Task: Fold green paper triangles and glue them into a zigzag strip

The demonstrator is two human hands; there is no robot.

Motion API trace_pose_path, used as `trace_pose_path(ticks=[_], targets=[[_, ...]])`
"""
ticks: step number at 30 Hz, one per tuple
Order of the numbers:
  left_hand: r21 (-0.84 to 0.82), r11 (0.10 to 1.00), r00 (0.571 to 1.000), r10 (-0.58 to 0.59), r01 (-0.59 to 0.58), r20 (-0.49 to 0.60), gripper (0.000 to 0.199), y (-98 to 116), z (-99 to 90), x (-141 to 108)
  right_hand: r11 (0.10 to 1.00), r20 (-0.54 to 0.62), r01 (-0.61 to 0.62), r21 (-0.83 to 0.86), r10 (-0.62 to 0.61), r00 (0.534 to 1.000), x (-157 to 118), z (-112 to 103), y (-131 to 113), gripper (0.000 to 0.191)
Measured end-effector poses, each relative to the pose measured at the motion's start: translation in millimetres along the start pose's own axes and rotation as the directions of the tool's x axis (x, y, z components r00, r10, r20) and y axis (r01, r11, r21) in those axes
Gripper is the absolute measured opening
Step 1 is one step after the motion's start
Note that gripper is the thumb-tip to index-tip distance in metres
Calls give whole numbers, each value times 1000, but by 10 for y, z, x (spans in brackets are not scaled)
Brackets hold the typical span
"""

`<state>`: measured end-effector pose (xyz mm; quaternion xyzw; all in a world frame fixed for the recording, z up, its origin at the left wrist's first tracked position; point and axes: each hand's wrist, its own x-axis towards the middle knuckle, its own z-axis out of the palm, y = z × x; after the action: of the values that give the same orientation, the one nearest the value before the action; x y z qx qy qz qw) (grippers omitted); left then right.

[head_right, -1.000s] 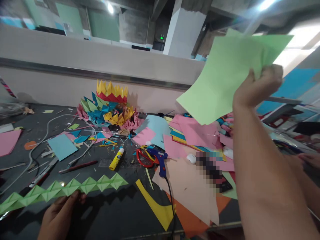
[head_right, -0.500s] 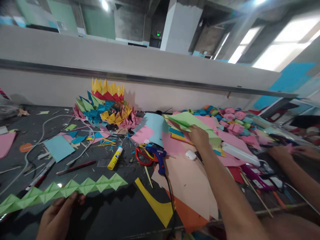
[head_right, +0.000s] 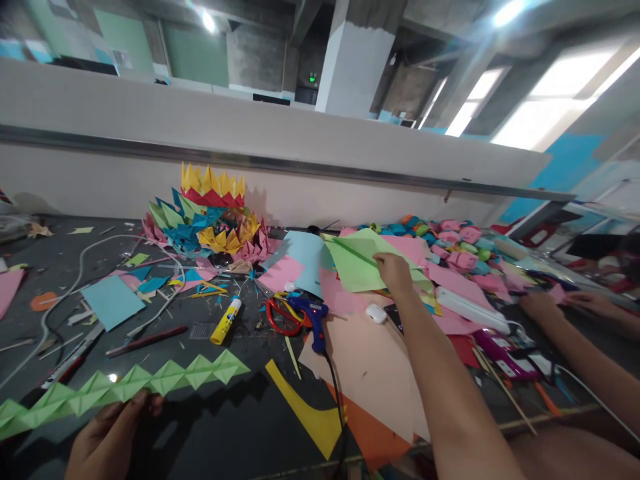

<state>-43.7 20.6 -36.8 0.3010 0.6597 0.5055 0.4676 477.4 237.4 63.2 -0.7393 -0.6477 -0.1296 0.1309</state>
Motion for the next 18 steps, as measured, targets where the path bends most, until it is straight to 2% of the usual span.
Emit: trace_pose_path(ticks=[3, 5, 7, 9, 14, 16, 18], targets=[[2, 1000, 1000, -8, 8, 6, 48, -40, -12, 10, 991, -135, -126, -42, 119, 984, -16, -66, -42, 25], [-12, 1000, 1000, -18, 19, 15, 47, -52, -7, 1, 976, -170, -208, -69, 194, 966, -27, -84, -79, 25], [-36, 999, 1000, -15, 15, 20, 45, -45, 6, -16, 973, -142, -221, -65, 210, 967, -31, -74, -106, 37], [-50, 999, 1000, -9, 11, 29, 45, -20, 23, -35, 981, -64, -192, -20, 191, 980, -25, -33, -116, 47], [-9, 999, 999, 36, -36, -13, 49, 55, 51, -48, 977, 140, -129, 172, 106, 985, -11, 112, -102, 38], [2, 999, 999, 50, -50, -21, 49, 60, 46, -42, 977, 146, -125, 175, 100, 984, -39, 137, -109, 45], [2, 999, 999, 34, -34, -11, 49, 48, 32, -36, 990, 119, -91, 108, 78, 990, -94, 140, -127, 55]])
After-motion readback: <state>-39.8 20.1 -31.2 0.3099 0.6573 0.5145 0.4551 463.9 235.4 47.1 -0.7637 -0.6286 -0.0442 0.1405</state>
